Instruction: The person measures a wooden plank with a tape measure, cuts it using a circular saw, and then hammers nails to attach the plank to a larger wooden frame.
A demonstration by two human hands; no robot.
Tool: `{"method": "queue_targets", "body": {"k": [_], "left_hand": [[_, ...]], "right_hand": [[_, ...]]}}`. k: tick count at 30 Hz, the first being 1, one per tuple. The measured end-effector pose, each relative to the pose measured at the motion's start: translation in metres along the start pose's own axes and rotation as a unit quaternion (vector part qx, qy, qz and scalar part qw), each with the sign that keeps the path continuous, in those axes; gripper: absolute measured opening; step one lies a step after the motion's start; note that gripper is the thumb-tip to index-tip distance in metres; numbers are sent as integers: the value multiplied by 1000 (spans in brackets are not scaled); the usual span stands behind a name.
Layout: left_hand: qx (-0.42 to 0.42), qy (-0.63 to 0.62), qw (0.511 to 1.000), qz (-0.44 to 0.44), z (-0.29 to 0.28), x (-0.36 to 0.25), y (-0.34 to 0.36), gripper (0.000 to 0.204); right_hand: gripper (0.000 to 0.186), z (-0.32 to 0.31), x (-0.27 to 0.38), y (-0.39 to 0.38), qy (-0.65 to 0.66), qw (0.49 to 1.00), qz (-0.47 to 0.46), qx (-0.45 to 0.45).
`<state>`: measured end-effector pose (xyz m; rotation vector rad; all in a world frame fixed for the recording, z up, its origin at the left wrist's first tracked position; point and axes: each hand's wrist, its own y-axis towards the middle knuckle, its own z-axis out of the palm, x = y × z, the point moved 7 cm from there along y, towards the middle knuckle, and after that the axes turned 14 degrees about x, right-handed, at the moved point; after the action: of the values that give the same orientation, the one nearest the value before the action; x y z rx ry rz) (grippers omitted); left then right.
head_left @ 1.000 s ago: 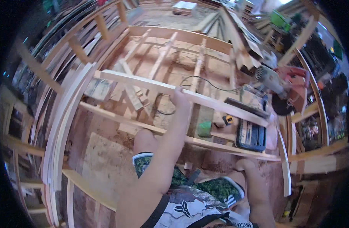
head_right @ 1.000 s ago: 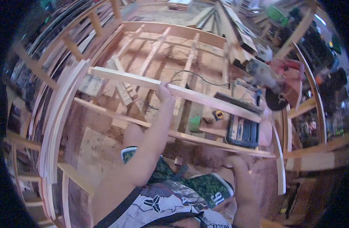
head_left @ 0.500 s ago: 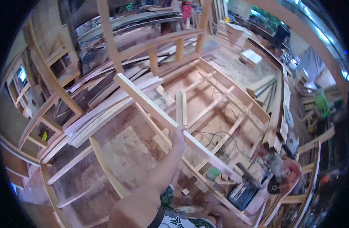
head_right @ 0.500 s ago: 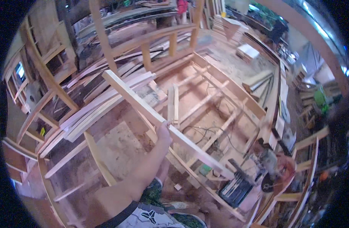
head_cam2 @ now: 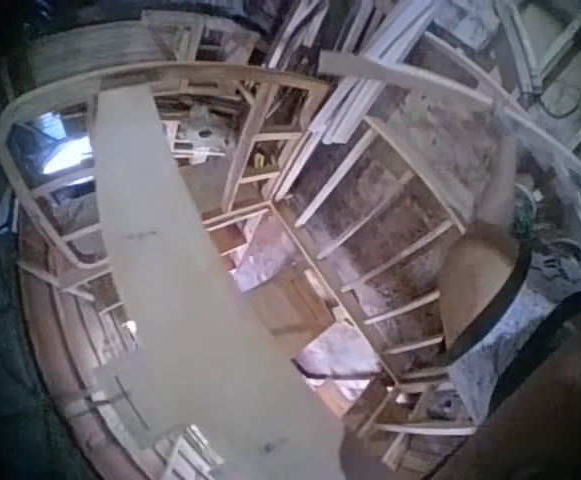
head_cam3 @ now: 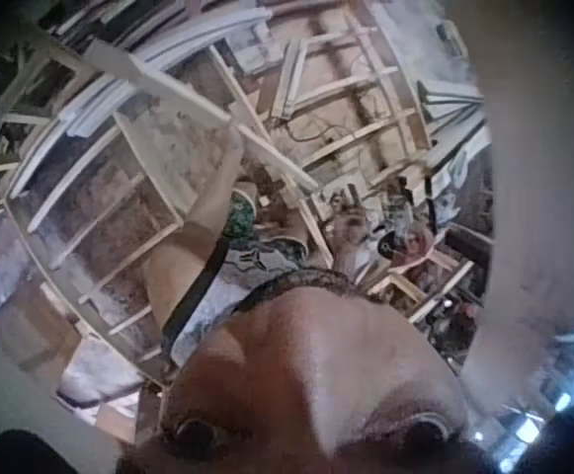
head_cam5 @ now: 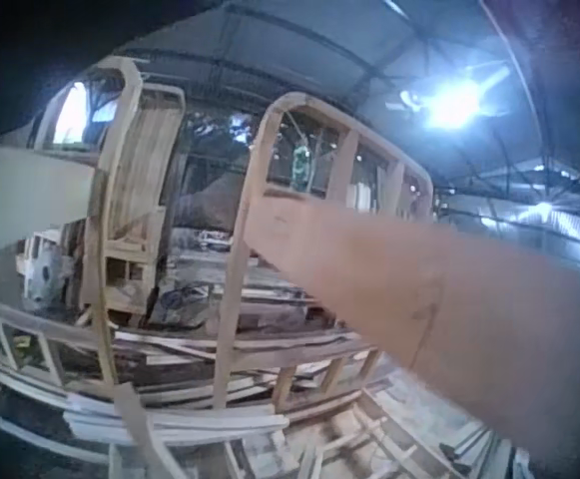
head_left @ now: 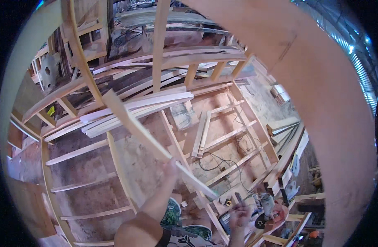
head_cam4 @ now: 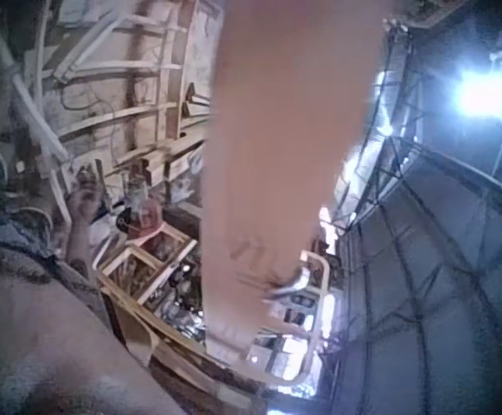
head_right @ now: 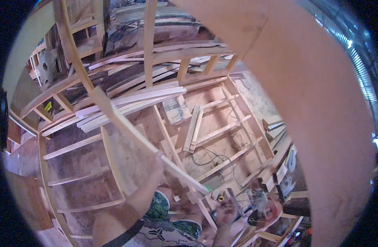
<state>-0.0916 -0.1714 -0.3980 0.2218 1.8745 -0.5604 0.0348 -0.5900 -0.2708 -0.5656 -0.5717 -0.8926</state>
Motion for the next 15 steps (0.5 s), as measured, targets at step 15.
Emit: {"method": "queue_targets", "body": {"k": [15], "left_hand": [[-140, -192, 969, 71, -176, -111, 35, 33]], "right_hand": [[72, 217, 236, -26, -386, 865, -319, 25]]}}
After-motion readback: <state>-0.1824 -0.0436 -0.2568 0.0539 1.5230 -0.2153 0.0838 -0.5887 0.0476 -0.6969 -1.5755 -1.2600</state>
